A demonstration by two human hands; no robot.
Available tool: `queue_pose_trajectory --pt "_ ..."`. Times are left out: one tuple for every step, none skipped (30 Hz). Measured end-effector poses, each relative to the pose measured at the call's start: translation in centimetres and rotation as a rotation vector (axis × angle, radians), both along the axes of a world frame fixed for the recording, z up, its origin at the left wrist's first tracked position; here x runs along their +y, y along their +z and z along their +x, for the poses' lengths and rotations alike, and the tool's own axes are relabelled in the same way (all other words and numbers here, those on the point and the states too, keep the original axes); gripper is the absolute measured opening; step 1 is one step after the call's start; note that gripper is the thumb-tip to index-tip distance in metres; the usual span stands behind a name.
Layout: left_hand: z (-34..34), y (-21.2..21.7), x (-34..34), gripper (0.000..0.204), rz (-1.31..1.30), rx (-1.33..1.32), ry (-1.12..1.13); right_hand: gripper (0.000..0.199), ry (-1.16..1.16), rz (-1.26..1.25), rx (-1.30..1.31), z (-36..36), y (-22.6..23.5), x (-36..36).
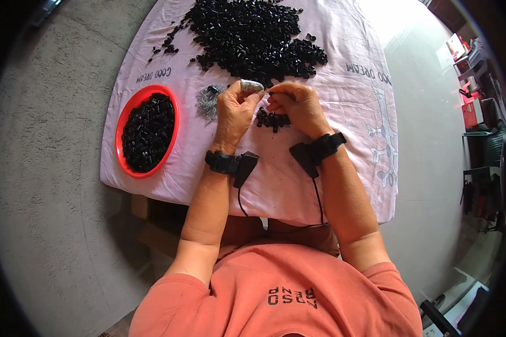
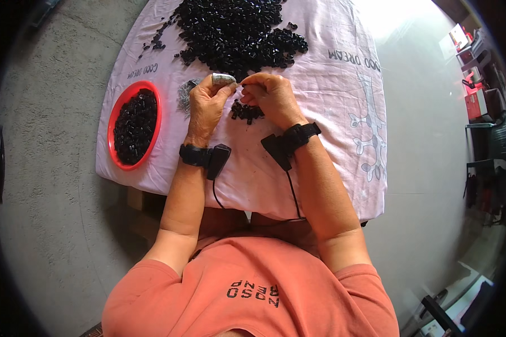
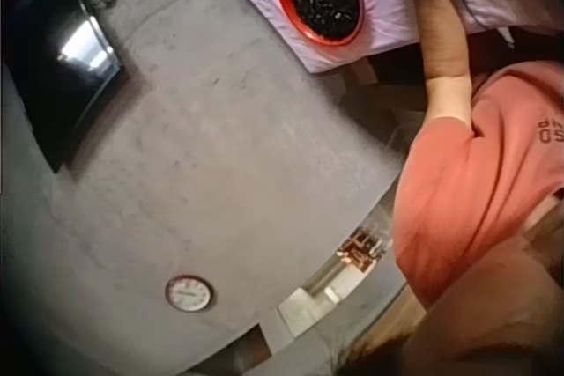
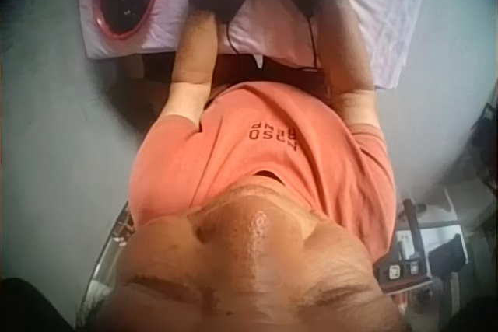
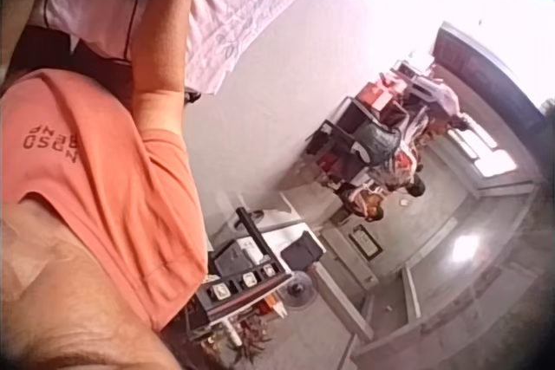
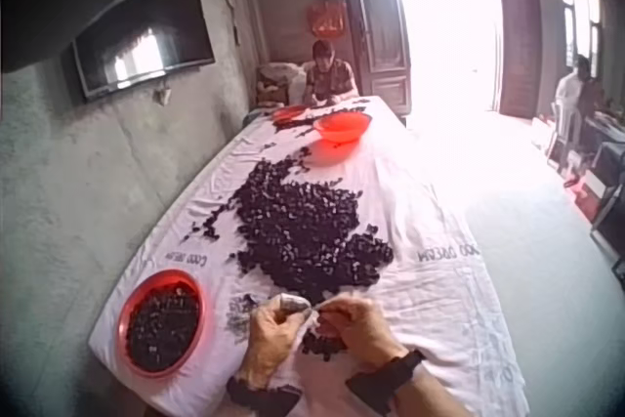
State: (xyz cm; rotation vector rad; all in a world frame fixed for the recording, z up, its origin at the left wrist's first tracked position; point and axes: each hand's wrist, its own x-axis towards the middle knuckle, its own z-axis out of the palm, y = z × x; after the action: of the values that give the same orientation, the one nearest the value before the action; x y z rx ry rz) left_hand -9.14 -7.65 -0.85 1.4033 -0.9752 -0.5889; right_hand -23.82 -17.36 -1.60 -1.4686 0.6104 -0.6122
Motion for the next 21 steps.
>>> queue_pose_trajectory --pt "-0.2 0.0 -0.2 0.007 -0.017 0.012 0.013 0.016 0.006 0.002 -0.009 0.0 -0.1 -0.1" --pt "-0.4 -0.1 -0.4 0.006 -0.034 0.023 0.025 0.016 0.013 0.005 -0.017 0.1 -0.1 -0.1" --pt "-0.4 -0.1 -0.5 0.005 -0.052 0.035 0.038 0.016 0.017 0.0 -0.013 0.1 -0.1 -0.1" --pt "-0.4 -0.1 -0.5 0.006 -0.031 0.006 0.032 0.015 0.02 -0.004 -0.008 0.0 0.0 -0.1" --pt "-0.4 -0.1 -0.4 0.007 -0.011 -0.023 0.027 0.015 0.022 -0.009 -0.004 0.0 0.0 -0.1" --pt "-0.4 -0.1 -0.4 0.008 0.01 -0.052 0.021 0.015 0.022 -0.006 -0.01 0.0 0.1 -0.1" --pt "-0.4 -0.1 -0.4 0.007 -0.01 -0.062 0.039 0.015 0.024 -0.002 -0.019 0.1 0.1 0.0" --pt "-0.4 -0.2 -0.5 0.007 -0.029 -0.072 0.056 0.015 0.026 0.002 -0.027 0.1 0.1 0.0" --pt "-0.5 -0.2 -0.5 0.006 -0.049 -0.081 0.074 0.015 0.03 -0.001 -0.031 0.1 0.1 0.0" --pt "-0.5 -0.2 -0.6 0.006 -0.04 -0.106 0.082 0.015 0.031 -0.005 -0.033 0.1 0.0 -0.1" --pt "-0.6 -0.2 -0.6 0.006 -0.031 -0.13 0.091 0.015 0.033 -0.009 -0.035 0.1 0.0 -0.1" --pt "-0.6 -0.2 -0.6 0.007 -0.023 -0.154 0.099 0.015 0.032 -0.011 -0.03 0.0 -0.1 -0.2" --pt "-0.6 -0.2 -0.5 0.007 -0.005 -0.2 0.105 0.015 0.032 -0.013 -0.025 0.0 -0.1 -0.2" --pt "-0.7 -0.1 -0.4 0.008 0.013 -0.245 0.111 0.015 0.033 -0.015 -0.02 0.1 -0.1 -0.2" --pt "-0.7 -0.1 -0.4 0.009 0.031 -0.29 0.117 0.015 0.033 -0.022 -0.026 0.1 -0.2 -0.2" --pt "-0.6 -0.1 -0.4 0.009 0.029 -0.324 0.138 0.015 0.034 -0.028 -0.031 0.1 -0.2 -0.2" --pt "-0.7 -0.2 -0.4 0.009 0.026 -0.357 0.159 0.015 0.036 -0.035 -0.036 0.1 -0.3 -0.2" --pt "-0.8 -0.3 -0.4 0.009 0.024 -0.391 0.181 0.015 0.03 -0.029 -0.034 0.1 -0.3 -0.2" --pt "-0.9 -0.2 -0.5 0.008 0.003 -0.395 0.186 0.015 0.026 -0.024 -0.032 0.1 -0.3 -0.2" --pt "-1.1 -0.1 -0.5 0.008 -0.017 -0.399 0.192 0.015 0.023 -0.019 -0.03 0.1 -0.3 -0.2" --pt "-1.3 0.0 -0.5 0.008 -0.038 -0.404 0.199 0.014 0.023 -0.035 -0.021 0.1 -0.2 -0.3"
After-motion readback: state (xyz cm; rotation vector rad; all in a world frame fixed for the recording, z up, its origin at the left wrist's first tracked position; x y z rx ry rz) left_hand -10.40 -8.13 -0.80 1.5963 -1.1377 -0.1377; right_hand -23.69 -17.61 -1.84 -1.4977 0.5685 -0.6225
